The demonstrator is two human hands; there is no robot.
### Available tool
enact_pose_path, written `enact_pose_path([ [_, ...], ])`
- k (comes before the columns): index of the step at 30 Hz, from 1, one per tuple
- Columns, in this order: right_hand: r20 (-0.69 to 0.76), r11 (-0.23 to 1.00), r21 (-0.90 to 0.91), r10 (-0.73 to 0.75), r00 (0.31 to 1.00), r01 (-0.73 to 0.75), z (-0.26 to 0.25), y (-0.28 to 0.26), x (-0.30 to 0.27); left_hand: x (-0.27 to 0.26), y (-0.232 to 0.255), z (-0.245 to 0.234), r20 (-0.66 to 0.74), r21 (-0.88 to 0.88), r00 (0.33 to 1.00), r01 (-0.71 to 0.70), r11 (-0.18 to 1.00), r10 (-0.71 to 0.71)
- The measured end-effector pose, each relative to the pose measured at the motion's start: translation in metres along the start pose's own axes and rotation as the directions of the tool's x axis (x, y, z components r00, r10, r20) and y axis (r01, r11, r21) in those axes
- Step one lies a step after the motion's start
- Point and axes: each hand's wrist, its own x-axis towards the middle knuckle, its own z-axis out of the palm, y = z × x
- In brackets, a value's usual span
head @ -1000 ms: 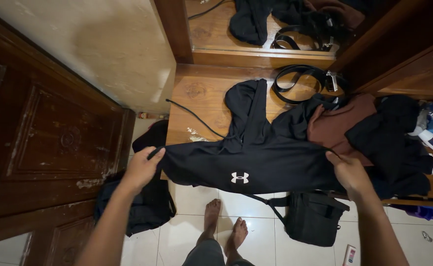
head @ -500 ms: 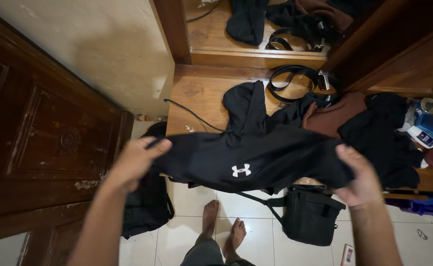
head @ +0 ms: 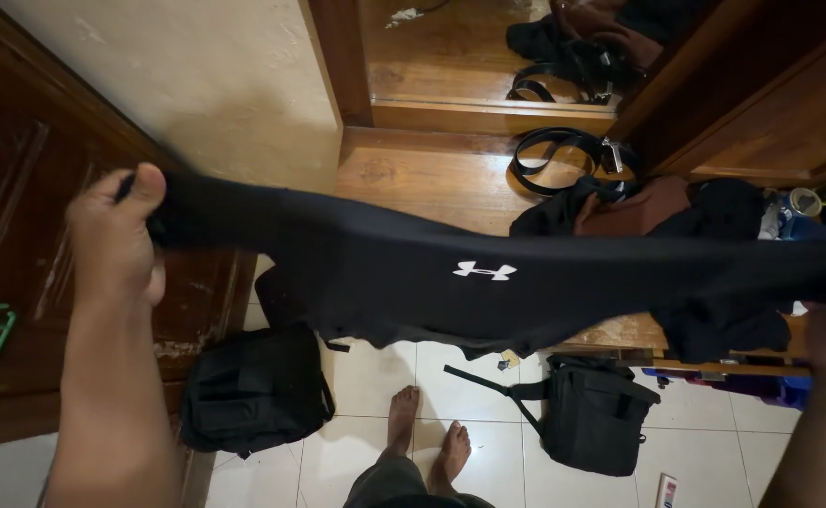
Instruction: The person folds a white pair of shorts and two black shirts on a wooden dresser. They smooth each item, fold the sides and bottom up, and place the finished folds on a nearby bed.
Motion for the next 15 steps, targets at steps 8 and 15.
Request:
enact_pose_path([
  [8,-0.156,0.997,-0.067,-0.047,0.987,0.037,-0.032,0.006,0.01,0.028,0.032,0.036,-0.022,0.425,0.924,-0.338,0.84,0.383],
  [15,-0.406,0.977,-0.124,0.11,0.907,-0.174,-0.051,0.094,-0.01,0.09,0.057,0.089,0.121,0.253,0.945,-0.327,0.911,0.305],
])
